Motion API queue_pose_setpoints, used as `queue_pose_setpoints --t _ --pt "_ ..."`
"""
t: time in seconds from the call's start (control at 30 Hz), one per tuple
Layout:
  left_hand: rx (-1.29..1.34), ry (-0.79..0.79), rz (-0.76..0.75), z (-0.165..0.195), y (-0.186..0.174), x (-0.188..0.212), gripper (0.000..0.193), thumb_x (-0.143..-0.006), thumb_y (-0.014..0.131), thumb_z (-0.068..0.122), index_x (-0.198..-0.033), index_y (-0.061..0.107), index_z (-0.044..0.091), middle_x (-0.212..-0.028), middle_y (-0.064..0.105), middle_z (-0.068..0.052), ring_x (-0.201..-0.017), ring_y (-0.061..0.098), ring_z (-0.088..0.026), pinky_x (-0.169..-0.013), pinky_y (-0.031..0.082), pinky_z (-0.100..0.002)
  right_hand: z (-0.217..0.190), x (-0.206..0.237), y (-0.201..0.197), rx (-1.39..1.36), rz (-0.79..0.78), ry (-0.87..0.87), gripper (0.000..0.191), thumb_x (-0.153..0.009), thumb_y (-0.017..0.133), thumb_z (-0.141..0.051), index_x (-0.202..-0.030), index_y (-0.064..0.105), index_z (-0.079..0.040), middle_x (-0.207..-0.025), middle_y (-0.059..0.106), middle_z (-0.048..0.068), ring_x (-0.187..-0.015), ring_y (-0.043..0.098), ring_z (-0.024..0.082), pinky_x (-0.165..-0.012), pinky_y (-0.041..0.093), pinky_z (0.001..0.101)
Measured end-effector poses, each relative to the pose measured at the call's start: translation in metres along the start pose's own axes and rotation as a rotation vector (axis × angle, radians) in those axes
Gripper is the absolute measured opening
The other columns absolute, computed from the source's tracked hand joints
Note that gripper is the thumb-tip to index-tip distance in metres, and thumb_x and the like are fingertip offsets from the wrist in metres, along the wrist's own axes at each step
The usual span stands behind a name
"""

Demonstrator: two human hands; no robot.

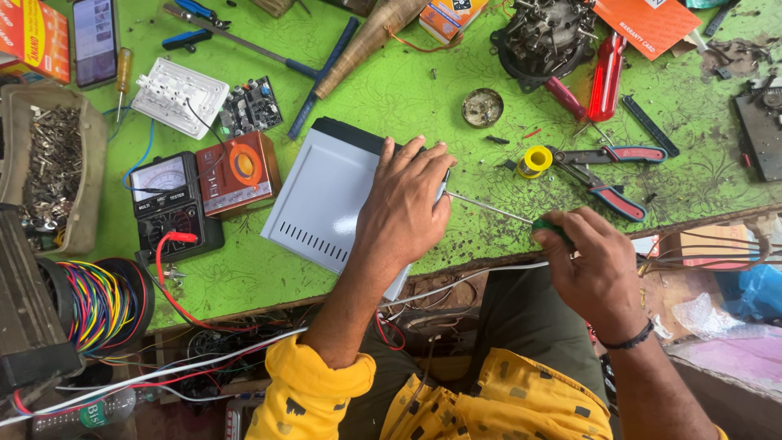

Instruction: The person assembles an electronic device by arranging internal wires, placing a metal cover over the chassis, and securing it with multiple screws using a screwdriver. The person also briefly handles a speaker component and a multimeter on the workbench.

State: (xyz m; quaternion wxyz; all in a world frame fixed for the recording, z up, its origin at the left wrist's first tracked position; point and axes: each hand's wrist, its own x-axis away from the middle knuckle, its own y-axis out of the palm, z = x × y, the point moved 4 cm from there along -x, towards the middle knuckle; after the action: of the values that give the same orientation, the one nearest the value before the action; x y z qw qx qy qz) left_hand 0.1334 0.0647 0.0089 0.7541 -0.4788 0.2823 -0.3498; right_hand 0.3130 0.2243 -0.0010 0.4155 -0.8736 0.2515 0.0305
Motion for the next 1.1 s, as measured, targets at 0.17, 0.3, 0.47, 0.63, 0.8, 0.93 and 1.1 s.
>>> queue_pose_setpoints --t 0.17,0.3,0.47,0.63,0.8,0.93,1.1 --pt "-0.010 0.002 -0.009 -0.001 0.002 0.000 0.049 -0.090 0.064 0.019 -0.136 0.058 0.004 -0.147 0.055 -0.013 -0.145 0.040 -0.032 -0.126 0.014 -0.054 0.019 0.004 0.012 0.061 -0.054 -0.025 0.033 -0.108 0.062 -0.021 -0.083 0.062 0.000 -0.074 0.058 0.016 -0.068 0.059 0.036 -0.062 0.044 0.0435" --pt "0.031 0.016 -0.010 -0.004 0.002 -0.001 0.052 -0.089 0.067 0.021 -0.137 0.057 0.005 -0.147 0.054 -0.015 -0.145 0.039 -0.033 -0.126 0.014 -0.055 0.047 0.012 0.022 -0.127 -0.042 0.169 0.038 -0.108 0.052 -0.029 -0.083 0.065 -0.003 -0.065 0.061 0.011 -0.057 0.061 0.025 -0.055 0.047 0.0418" --pt "0.251 -0.012 0.342 -0.045 -0.041 0.010 0.056 -0.091 0.070 0.023 -0.141 0.055 0.001 -0.143 0.059 -0.020 -0.137 0.053 -0.036 -0.121 0.040 -0.046 0.028 0.018 0.068 -1.039 -0.225 0.385 0.051 -0.109 0.038 -0.045 -0.105 0.066 -0.002 -0.109 0.075 0.017 -0.091 0.075 0.027 -0.072 0.061 0.0410" --pt "-0.018 -0.419 0.363 -0.107 -0.080 0.036 0.047 -0.095 0.069 0.035 -0.123 0.065 -0.003 -0.120 0.069 -0.023 -0.112 0.063 -0.040 -0.095 0.049 -0.049 -0.029 0.018 0.102 -1.227 -0.370 0.457 0.054 -0.100 0.050 -0.039 -0.139 0.052 -0.001 -0.146 0.058 0.013 -0.130 0.061 0.025 -0.103 0.057 0.0411" --pt "0.062 -0.463 0.250 -0.120 -0.075 0.048 0.050 -0.093 0.070 0.045 -0.106 0.070 -0.003 -0.100 0.072 -0.025 -0.095 0.068 -0.043 -0.082 0.052 -0.050 -0.051 0.012 0.105 -1.069 -0.377 0.464 0.062 -0.095 0.067 -0.026 -0.146 0.049 0.004 -0.138 0.065 0.020 -0.123 0.062 0.022 -0.101 0.052 0.0355" --pt "0.080 -0.567 0.183 -0.134 -0.065 0.045 0.050 -0.096 0.066 0.048 -0.098 0.068 -0.002 -0.096 0.072 -0.024 -0.092 0.069 -0.042 -0.080 0.053 -0.051 -0.051 0.014 0.107 -1.129 -0.388 0.524 0.064 -0.093 0.069 -0.025 -0.146 0.049 0.005 -0.136 0.067 0.022 -0.118 0.065 0.022 -0.097 0.054 0.0342" --pt "0.096 -0.545 0.214 -0.151 -0.056 0.041 0.052 -0.097 0.064 0.050 -0.103 0.064 -0.001 -0.094 0.071 -0.026 -0.089 0.070 -0.042 -0.076 0.054 -0.050 -0.047 0.011 0.109 -1.110 -0.379 0.454 0.049 -0.092 0.072 -0.023 -0.124 0.055 0.010 -0.144 0.062 0.021 -0.125 0.064 0.022 -0.097 0.056 0.0368"
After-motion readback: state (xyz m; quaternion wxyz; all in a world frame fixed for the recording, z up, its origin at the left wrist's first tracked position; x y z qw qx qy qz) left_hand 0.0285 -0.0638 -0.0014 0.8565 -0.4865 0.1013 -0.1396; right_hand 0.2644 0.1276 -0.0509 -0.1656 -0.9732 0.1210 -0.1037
